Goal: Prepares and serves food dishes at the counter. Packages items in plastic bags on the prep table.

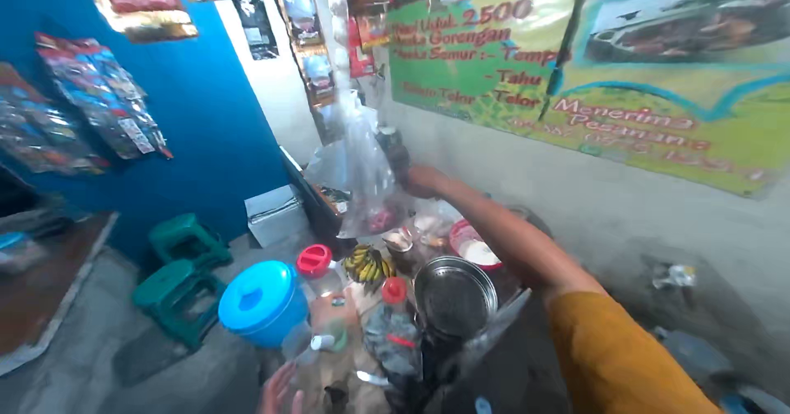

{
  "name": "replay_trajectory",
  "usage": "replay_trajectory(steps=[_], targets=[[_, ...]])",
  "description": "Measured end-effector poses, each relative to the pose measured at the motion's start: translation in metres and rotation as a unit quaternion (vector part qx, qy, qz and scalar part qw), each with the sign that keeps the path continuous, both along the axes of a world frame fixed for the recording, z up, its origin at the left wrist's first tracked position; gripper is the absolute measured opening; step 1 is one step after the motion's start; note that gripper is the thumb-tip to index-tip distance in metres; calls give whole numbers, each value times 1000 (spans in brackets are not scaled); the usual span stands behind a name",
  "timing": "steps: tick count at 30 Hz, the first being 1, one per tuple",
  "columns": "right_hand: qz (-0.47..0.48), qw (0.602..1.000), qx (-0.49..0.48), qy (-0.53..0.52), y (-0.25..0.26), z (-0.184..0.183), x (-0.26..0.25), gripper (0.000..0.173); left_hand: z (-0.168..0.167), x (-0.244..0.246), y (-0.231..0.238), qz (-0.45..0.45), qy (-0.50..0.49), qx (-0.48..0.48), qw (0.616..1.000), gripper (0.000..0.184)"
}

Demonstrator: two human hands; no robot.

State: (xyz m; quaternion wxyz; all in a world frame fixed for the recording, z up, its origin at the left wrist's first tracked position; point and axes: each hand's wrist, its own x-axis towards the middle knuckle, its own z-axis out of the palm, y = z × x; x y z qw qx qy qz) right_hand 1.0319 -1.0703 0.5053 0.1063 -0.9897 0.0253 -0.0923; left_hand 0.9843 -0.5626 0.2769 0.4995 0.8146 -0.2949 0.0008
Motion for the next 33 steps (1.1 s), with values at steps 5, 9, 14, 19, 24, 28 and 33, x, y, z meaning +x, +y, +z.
replay_trajectory(steps=[5,9,14,19,24,28,33], targets=[[51,971,231,-22,0,8,22,29,56,28,-119,-97,-169,53,979,48],[2,996,-9,-94,5,-5,48,33,65,72,-201,1,191,-89,978,68],[26,983,176,33,-16,-9,61,45,55,113,-266,76,433,-252,862,77],[121,989,57,-59,-1,-6,54,18,76,137,-296,47,440,-300,845,77],[43,999,5,13,1,-28,64,65,91,143,-313,95,408,-355,836,56],[8,998,34,55,-2,-27,65,85,94,146,-319,144,391,-354,837,55],[87,964,225,108,-42,-44,67,39,101,134,-302,182,325,-331,867,55]])
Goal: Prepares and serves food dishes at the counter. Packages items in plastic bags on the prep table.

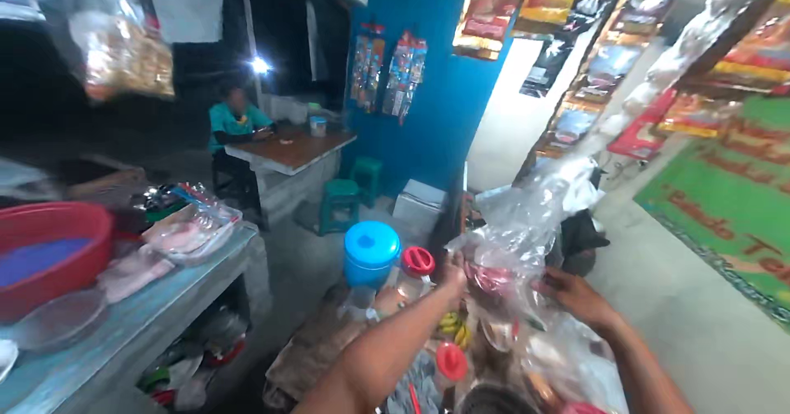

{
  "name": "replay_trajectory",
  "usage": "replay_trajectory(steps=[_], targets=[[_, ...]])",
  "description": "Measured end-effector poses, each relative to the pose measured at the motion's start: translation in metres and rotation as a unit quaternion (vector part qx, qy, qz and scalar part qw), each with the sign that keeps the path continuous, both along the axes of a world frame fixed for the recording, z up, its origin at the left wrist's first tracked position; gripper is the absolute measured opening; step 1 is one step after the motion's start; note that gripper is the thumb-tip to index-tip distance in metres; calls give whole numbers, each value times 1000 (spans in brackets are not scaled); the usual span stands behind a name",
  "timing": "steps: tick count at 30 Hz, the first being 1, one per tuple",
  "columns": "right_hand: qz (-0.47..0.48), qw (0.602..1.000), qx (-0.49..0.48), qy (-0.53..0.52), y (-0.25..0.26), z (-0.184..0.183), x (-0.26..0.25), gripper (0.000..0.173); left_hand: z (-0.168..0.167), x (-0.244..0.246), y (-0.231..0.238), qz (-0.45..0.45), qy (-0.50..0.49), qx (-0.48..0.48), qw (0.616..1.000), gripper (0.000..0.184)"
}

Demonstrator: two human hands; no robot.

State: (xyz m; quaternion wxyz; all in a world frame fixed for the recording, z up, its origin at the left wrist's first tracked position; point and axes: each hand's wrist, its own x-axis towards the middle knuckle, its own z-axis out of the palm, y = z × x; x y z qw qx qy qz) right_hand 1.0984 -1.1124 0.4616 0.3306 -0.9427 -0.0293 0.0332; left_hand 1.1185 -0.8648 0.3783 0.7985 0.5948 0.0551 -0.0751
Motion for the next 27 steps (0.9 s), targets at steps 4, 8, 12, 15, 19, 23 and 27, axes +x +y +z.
replay_trajectory(steps=[4,8,12,15,19,23,27], targets=[[-19,999,-29,2,12,5,-10,46,-3,-4,8,-27,-49,8,998,57],[-58,987,131,-77,16,25,-25,30,5,-5,18,-25,28,-125,992,59],[-37,978,169,-114,22,45,-31,23,10,-6,23,-14,29,-93,995,56],[-43,990,115,-63,35,44,-36,43,6,-3,17,-26,15,-102,994,55],[8,954,298,-29,39,34,-45,74,13,-7,14,12,63,-174,983,56],[9,961,264,-79,36,24,-49,33,24,-16,21,27,71,-185,980,54],[7,980,172,-97,43,25,-48,44,33,-26,28,-16,18,-91,996,54]])
